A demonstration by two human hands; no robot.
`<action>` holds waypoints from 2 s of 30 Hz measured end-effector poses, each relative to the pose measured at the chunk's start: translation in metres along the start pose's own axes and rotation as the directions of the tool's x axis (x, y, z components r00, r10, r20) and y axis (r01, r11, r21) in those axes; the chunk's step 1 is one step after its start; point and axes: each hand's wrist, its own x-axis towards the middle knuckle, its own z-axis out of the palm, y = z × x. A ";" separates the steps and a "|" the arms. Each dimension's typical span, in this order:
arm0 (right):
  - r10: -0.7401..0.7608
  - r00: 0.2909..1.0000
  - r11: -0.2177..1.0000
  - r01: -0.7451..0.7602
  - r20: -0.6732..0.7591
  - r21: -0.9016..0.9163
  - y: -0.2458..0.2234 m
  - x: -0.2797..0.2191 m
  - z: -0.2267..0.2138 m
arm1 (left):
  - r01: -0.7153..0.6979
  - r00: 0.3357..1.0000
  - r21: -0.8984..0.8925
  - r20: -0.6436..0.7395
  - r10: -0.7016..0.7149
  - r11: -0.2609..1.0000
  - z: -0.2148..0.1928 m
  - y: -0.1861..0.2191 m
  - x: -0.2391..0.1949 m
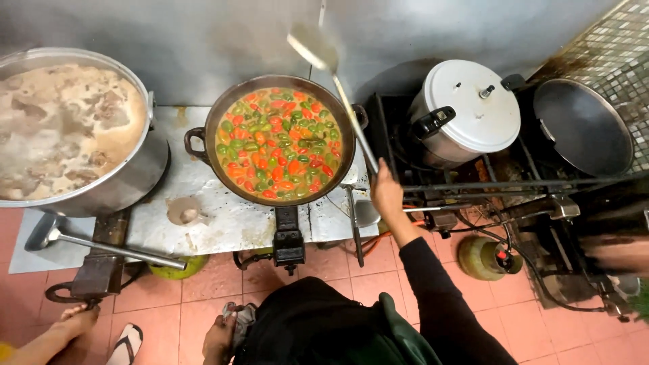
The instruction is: Stirring a large pan of vegetable soup and preparing ingredients on a cutting board.
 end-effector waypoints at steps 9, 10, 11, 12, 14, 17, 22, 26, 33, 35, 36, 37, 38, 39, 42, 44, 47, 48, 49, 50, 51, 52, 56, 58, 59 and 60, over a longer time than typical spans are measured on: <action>0.260 0.882 0.950 -0.306 0.392 0.057 0.010 -0.022 0.084 | 0.003 1.000 -0.153 0.005 -0.002 0.988 0.024 -0.016 -0.010; 0.257 0.883 0.951 -0.303 0.393 0.057 0.015 -0.016 0.089 | 0.004 1.000 -0.156 0.005 -0.004 0.988 0.028 -0.016 -0.012; 0.271 0.888 0.949 -0.311 0.372 0.050 0.019 -0.009 0.094 | -0.023 1.000 -0.149 0.003 0.023 0.989 0.032 -0.015 -0.014; 0.284 0.892 0.947 -0.319 0.351 0.043 0.022 -0.002 0.100 | -0.050 0.999 -0.142 0.001 0.050 0.989 0.036 -0.015 -0.015; 0.262 0.892 0.953 -0.300 0.368 0.049 0.026 0.008 0.106 | -0.038 0.999 -0.128 -0.003 0.038 0.991 0.040 -0.012 -0.016; 0.240 0.874 0.958 -0.283 0.423 0.041 0.035 0.019 0.126 | 0.028 1.000 -0.144 0.000 -0.029 0.989 0.052 -0.009 -0.020; 0.274 0.786 0.943 -0.332 0.554 0.004 0.037 0.037 0.142 | 0.106 0.993 -0.221 -0.020 -0.113 0.969 0.067 -0.006 -0.027; 0.195 0.788 0.970 -0.243 0.583 0.003 0.037 0.044 0.141 | 0.103 0.992 -0.196 -0.054 -0.115 0.975 0.078 -0.004 -0.031; 0.153 0.790 0.977 -0.212 0.593 0.030 0.030 0.042 0.125 | 0.121 0.989 -0.180 -0.067 -0.135 0.976 0.087 0.004 -0.038; 0.163 0.819 0.981 -0.195 0.550 -0.002 0.023 0.042 0.115 | 0.136 0.987 -0.163 -0.060 -0.147 0.977 0.086 0.009 -0.041; 0.170 0.847 0.984 -0.176 0.504 -0.035 0.020 0.041 0.110 | 0.149 0.986 -0.148 -0.053 -0.159 0.978 0.086 0.011 -0.042; 0.171 0.845 0.983 -0.178 0.506 -0.035 0.016 0.038 0.103 | 0.152 0.986 -0.146 -0.052 -0.161 0.978 0.083 0.015 -0.047; 0.071 0.947 0.997 -0.069 0.312 -0.017 0.012 0.035 0.097 | 0.172 0.982 -0.163 -0.047 -0.182 0.972 0.080 0.019 -0.052; -0.037 0.994 0.999 0.040 0.105 -0.024 0.007 0.030 0.090 | 0.193 0.978 -0.178 -0.040 -0.204 0.965 0.077 0.022 -0.058; -0.228 0.963 0.964 0.244 -0.144 0.105 -0.028 0.018 0.042 | 0.158 0.982 -0.144 -0.077 -0.170 0.977 0.079 0.013 -0.052; -0.292 0.940 0.942 0.315 -0.178 0.117 -0.049 -0.004 0.047 | 0.167 0.982 -0.131 -0.063 -0.176 0.977 0.076 0.012 -0.063; -0.408 0.898 0.870 0.437 -0.165 0.229 -0.086 -0.049 0.035 | 0.152 0.986 -0.130 -0.051 -0.160 0.980 0.075 0.005 -0.068; -0.468 0.877 0.814 0.476 -0.109 0.334 -0.098 -0.068 0.027 | 0.137 0.989 -0.139 -0.040 -0.144 0.981 0.077 0.000 -0.070; -0.470 0.875 0.809 0.479 -0.115 0.341 -0.099 -0.091 0.053 | 0.141 0.988 -0.141 -0.049 -0.149 0.980 0.077 -0.003 -0.075; -0.508 0.861 0.814 0.469 0.026 0.344 -0.102 -0.114 0.079 | 0.130 0.990 -0.104 -0.040 -0.135 0.986 0.077 -0.008 -0.080; -0.540 0.826 0.816 0.465 0.164 0.344 -0.108 -0.136 0.106 | 0.120 0.992 -0.072 -0.032 -0.122 0.990 0.075 -0.012 -0.085; -0.549 0.821 0.808 0.473 0.155 0.351 -0.117 -0.153 0.112 | 0.126 0.991 -0.079 -0.043 -0.129 0.989 0.075 -0.024 -0.084; -0.654 0.720 0.739 0.542 0.232 0.400 -0.148 -0.221 0.140 | 0.127 0.990 -0.095 -0.047 -0.132 0.987 0.078 -0.074 -0.101; -0.698 0.659 0.713 0.605 0.280 0.354 -0.161 -0.245 0.149 | 0.152 0.986 -0.138 -0.047 -0.160 0.979 0.079 -0.098 -0.117; -0.705 0.618 0.709 0.599 0.348 0.372 -0.168 -0.254 0.151 | 0.170 0.982 -0.163 -0.057 -0.181 0.972 0.080 -0.110 -0.125; -0.708 0.572 0.706 0.592 0.414 0.389 -0.174 -0.262 0.153 | 0.187 0.977 -0.189 -0.067 -0.203 0.964 0.082 -0.122 -0.134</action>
